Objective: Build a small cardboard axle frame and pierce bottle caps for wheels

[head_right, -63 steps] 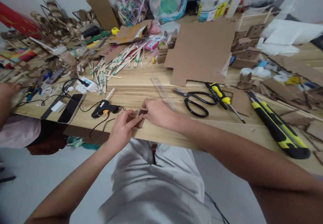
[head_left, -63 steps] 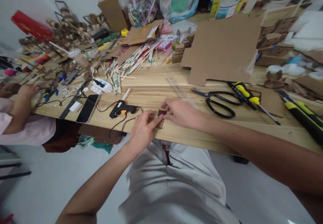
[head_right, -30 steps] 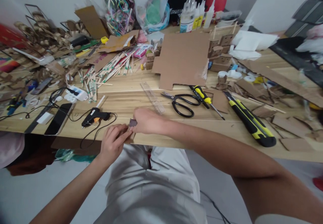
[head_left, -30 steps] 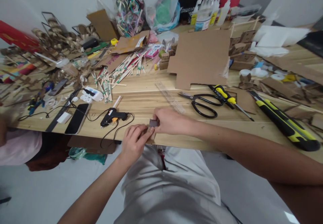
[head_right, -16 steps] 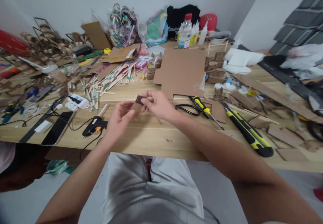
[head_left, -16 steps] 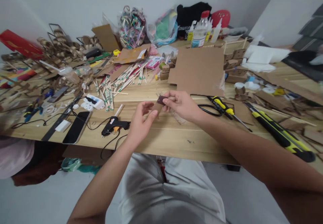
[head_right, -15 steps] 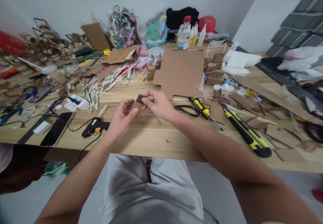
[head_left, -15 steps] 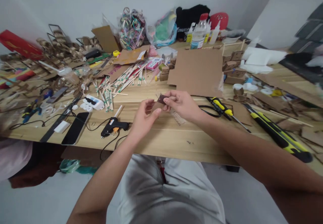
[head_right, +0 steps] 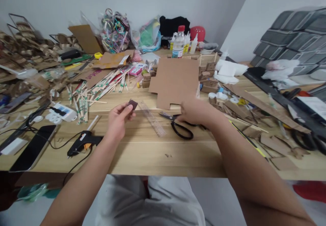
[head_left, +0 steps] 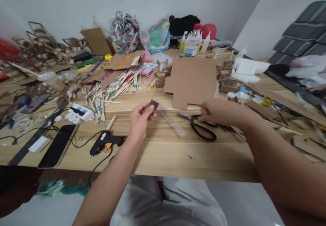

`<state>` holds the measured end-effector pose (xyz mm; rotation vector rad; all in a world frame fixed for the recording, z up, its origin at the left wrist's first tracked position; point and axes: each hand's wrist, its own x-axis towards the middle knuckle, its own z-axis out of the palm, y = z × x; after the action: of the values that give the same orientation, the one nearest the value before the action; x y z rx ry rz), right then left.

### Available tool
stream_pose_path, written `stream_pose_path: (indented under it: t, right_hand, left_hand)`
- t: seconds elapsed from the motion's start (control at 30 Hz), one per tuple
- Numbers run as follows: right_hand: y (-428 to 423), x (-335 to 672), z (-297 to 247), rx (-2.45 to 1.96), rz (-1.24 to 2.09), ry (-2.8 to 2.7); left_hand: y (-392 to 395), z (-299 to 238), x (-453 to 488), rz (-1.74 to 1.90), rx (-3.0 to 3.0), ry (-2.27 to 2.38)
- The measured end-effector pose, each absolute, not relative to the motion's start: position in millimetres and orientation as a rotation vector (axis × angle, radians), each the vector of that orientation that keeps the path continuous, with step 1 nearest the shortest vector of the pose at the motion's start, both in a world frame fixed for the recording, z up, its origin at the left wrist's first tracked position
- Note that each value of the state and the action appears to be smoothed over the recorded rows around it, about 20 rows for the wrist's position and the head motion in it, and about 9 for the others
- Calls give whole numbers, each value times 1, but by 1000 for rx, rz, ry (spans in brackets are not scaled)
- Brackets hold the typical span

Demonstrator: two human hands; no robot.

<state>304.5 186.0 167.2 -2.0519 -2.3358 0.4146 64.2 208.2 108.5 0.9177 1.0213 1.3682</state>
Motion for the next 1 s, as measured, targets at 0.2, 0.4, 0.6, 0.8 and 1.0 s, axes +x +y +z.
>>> stream_pose_path:
  t: [0.2,0.4,0.6,0.8,1.0]
  right_hand:
    - [169,286,160,-2194,345,-2383]
    - [178,287,165,-2092,340,-2303]
    - [168,284,144,-1367,417,-2299]
    - [161,267,129,-1489,-159,-2385]
    - [160,262,130,-1575,-330,-2447]
  left_hand:
    - [202,114,65,1365,879,967]
    - [198,115,68,1411,892,982]
    - [193,114,70,1481,1022,1069]
    - [190,110,70,1497,1171,1113]
    - [189,109,70,1480,1271,1138]
